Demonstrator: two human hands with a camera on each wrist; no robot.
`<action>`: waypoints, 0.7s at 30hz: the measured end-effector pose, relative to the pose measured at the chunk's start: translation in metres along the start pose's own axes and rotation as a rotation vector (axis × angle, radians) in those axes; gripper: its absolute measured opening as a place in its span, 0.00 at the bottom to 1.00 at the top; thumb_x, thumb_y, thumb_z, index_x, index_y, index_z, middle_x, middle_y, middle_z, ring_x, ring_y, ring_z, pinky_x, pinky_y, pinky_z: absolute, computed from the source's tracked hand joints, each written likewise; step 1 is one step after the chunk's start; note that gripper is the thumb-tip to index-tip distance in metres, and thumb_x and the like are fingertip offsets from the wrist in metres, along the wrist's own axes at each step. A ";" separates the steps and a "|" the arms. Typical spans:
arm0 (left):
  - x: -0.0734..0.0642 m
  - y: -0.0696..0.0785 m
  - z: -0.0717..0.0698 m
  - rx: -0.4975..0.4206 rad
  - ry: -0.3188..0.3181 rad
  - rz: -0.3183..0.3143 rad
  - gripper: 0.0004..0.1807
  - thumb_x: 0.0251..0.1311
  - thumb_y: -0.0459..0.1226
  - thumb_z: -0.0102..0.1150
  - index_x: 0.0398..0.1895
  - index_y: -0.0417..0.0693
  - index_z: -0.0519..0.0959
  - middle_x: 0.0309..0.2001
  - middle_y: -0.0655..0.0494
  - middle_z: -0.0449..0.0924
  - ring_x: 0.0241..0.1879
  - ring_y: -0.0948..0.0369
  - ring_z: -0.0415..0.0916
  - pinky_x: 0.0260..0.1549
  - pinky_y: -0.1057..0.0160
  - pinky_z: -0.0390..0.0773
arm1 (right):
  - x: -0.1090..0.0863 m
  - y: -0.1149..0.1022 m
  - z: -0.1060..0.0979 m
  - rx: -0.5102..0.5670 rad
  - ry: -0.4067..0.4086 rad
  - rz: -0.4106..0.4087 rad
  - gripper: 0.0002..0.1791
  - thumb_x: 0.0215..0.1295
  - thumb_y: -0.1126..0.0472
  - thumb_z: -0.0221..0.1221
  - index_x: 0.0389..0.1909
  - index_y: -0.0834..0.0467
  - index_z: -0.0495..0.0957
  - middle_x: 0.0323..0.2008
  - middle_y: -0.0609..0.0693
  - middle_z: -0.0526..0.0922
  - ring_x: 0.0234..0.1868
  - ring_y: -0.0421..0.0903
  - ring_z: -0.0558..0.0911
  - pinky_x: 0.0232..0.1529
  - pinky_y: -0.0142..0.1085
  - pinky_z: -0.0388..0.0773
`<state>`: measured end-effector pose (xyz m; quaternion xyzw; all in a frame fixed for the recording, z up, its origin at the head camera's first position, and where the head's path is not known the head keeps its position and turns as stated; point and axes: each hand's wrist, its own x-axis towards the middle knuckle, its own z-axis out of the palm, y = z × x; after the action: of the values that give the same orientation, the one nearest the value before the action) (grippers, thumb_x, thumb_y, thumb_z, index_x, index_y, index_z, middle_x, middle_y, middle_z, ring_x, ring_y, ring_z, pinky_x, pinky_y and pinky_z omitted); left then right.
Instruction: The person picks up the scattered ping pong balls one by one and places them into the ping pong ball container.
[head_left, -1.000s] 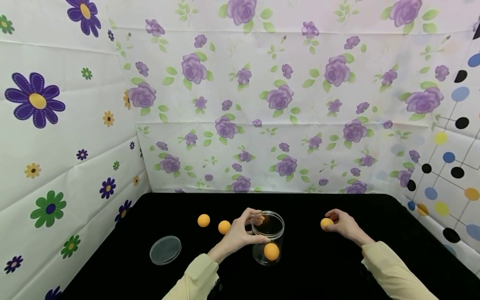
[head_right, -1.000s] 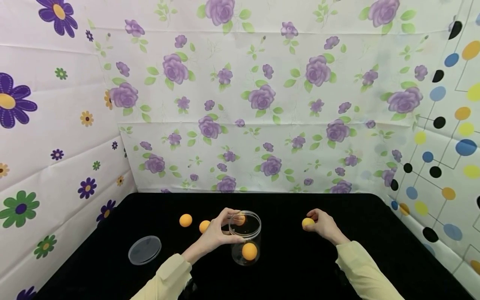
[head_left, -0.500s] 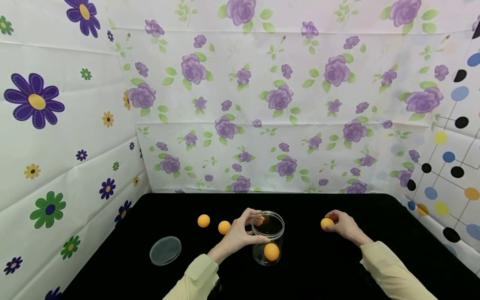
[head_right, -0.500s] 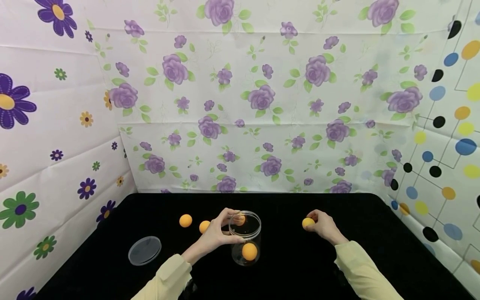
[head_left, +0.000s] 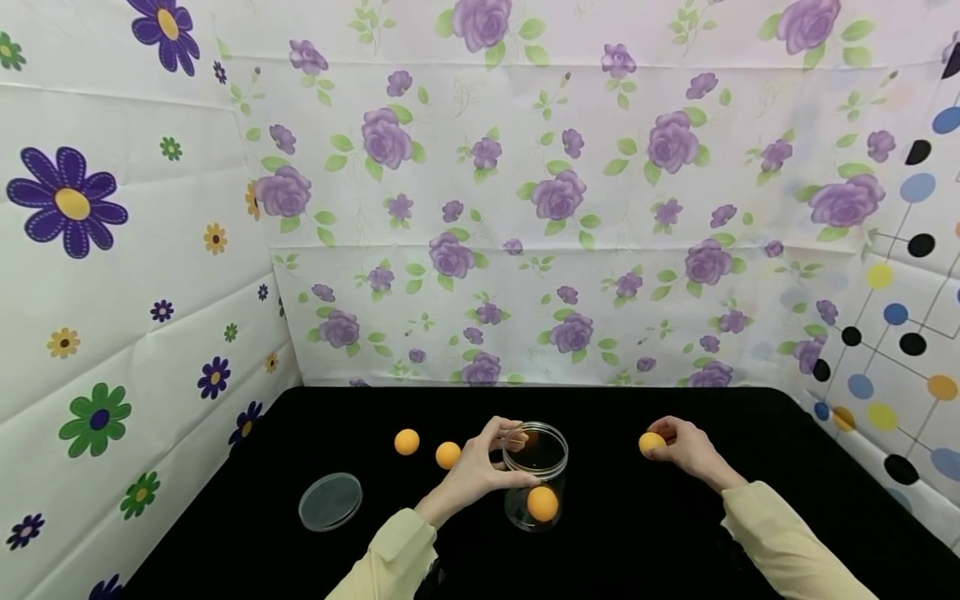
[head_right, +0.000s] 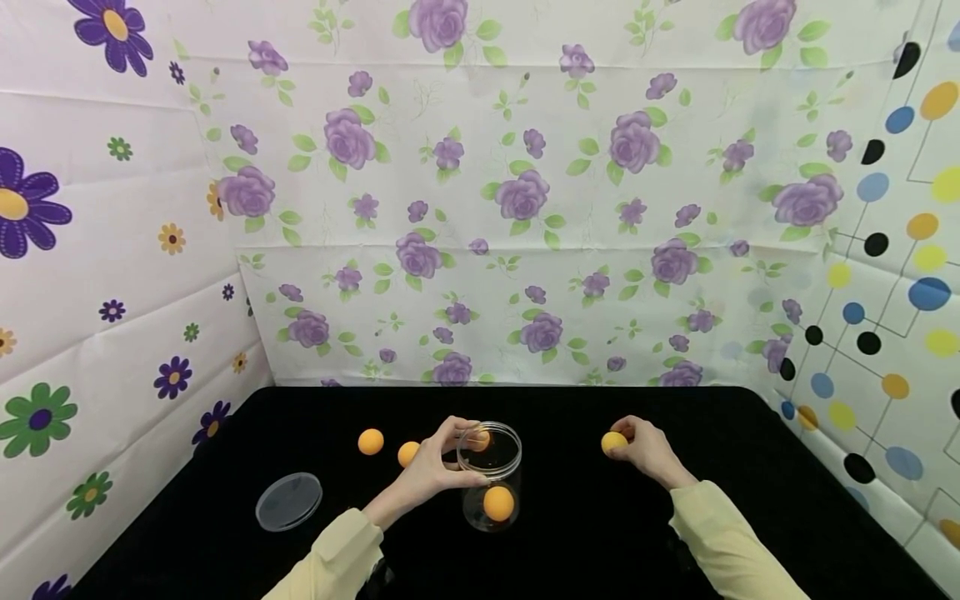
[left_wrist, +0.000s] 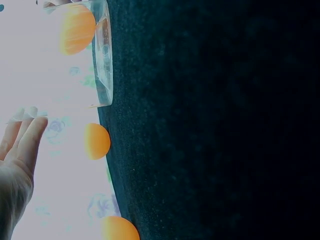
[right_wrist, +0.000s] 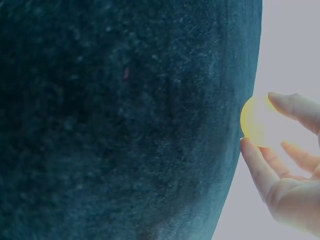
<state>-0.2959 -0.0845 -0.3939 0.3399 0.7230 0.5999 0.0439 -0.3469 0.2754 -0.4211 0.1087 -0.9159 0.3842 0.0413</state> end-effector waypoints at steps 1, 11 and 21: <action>0.000 0.000 0.000 0.001 0.001 0.002 0.34 0.51 0.38 0.66 0.59 0.38 0.62 0.54 0.46 0.69 0.52 0.52 0.67 0.45 0.54 0.71 | 0.000 -0.001 0.000 0.005 -0.003 0.002 0.20 0.51 0.63 0.65 0.42 0.69 0.73 0.36 0.58 0.76 0.34 0.50 0.76 0.31 0.41 0.74; 0.000 0.000 -0.001 -0.009 -0.004 0.003 0.33 0.52 0.38 0.65 0.59 0.39 0.62 0.53 0.44 0.68 0.52 0.51 0.67 0.45 0.54 0.71 | 0.003 -0.010 0.000 0.031 -0.009 -0.042 0.19 0.52 0.63 0.65 0.43 0.67 0.74 0.37 0.56 0.76 0.35 0.51 0.77 0.33 0.42 0.74; 0.000 -0.001 -0.001 -0.023 -0.017 0.005 0.33 0.53 0.37 0.64 0.59 0.37 0.61 0.54 0.43 0.68 0.53 0.49 0.66 0.45 0.53 0.71 | 0.005 -0.029 0.003 0.090 -0.068 -0.048 0.21 0.54 0.60 0.65 0.45 0.66 0.73 0.38 0.55 0.76 0.35 0.49 0.76 0.34 0.41 0.74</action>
<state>-0.2969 -0.0857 -0.3944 0.3465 0.7147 0.6053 0.0526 -0.3448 0.2533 -0.4023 0.1455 -0.8957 0.4199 0.0146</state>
